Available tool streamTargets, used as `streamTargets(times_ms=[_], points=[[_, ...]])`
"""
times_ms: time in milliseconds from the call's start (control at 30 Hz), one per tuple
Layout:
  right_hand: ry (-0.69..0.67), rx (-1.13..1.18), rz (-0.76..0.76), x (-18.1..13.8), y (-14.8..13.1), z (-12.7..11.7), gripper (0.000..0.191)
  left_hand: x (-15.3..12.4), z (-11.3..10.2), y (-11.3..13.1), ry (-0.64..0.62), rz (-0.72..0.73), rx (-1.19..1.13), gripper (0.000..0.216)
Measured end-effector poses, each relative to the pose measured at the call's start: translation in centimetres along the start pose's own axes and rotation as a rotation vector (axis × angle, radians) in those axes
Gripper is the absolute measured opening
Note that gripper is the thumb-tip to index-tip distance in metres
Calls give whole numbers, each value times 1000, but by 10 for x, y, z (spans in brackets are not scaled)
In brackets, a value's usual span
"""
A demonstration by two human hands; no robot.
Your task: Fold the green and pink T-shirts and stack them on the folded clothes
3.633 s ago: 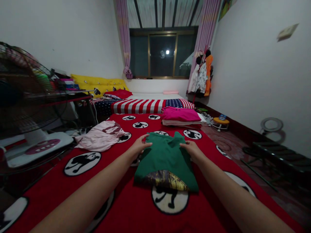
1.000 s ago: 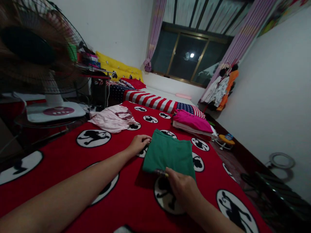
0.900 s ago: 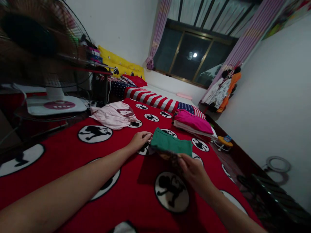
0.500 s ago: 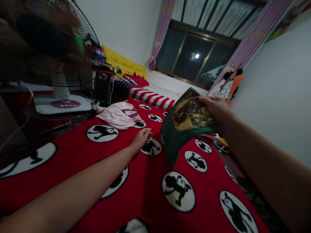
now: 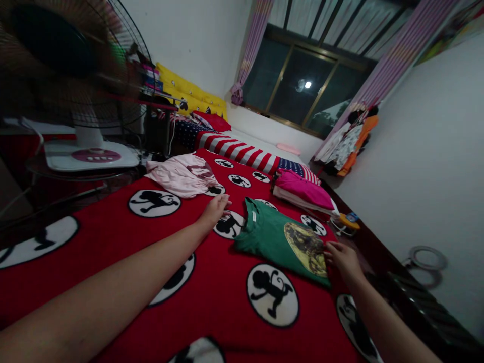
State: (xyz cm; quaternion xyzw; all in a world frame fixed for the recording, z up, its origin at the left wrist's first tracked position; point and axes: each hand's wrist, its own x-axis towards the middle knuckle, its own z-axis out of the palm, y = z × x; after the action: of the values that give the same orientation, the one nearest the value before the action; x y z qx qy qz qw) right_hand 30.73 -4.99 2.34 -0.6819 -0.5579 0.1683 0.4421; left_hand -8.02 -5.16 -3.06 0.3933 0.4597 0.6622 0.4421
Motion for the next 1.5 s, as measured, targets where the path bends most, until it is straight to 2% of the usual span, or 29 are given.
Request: streamTargets(times_ms=[67, 167, 267, 367, 433, 500, 600, 667, 733, 767, 867, 900, 967, 1033, 1167, 1267, 1367, 1500], points=[[65, -171, -21, -4, 17, -4, 25, 0, 2, -2, -19, 16, 41, 32], [43, -286, -202, -9, 6, -2, 30, -2, 6, -3, -76, 124, 214, 37], [-139, -126, -404, -32, -28, 20, 30, -11, 8, 3, -187, 227, 460, 36], [-369, 36, -609, -70, -58, 50, 19, -26, 8, 15, -414, 217, 662, 43], [-481, 56, -706, -95, -68, 67, 15, -34, 6, 23, -576, 227, 774, 45], [-522, 36, -738, -112, -68, 79, 14, -39, 3, 28, -690, 263, 858, 37], [-495, 32, -727, -120, -60, 89, 13, -39, -2, 31, -774, 267, 910, 25], [-454, 33, -708, -115, -51, 88, 12, -36, -5, 33, -824, 211, 913, 22], [-331, -36, -645, -103, -41, 78, 19, -33, -7, 34, -880, 141, 894, 23], [-223, -110, -597, -96, -35, 71, 23, -32, -8, 35, -904, 120, 875, 24], [153, -443, -368, -69, -12, 44, 33, -30, -9, 34, -858, 108, 790, 33], [219, -546, -269, -61, -4, 36, 40, -30, -8, 32, -811, 101, 756, 37], [210, -666, -70, -48, 12, 23, 52, -29, -6, 27, -711, 93, 706, 42], [121, -658, 9, -41, 22, 19, 55, -30, -4, 22, -650, 120, 702, 41], [56, -411, -114, -44, 21, 30, 40, -32, -1, 14, -569, 257, 811, 34], [91, -164, -96, -52, 8, 37, 39, -28, 1, 11, -453, 379, 916, 27], [114, 52, -24, -56, -6, 35, 48, -8, 8, 10, -378, 437, 1007, 19], [60, 314, 33, -53, -35, 17, 69, 38, 21, 2, -332, 480, 1073, 19]])
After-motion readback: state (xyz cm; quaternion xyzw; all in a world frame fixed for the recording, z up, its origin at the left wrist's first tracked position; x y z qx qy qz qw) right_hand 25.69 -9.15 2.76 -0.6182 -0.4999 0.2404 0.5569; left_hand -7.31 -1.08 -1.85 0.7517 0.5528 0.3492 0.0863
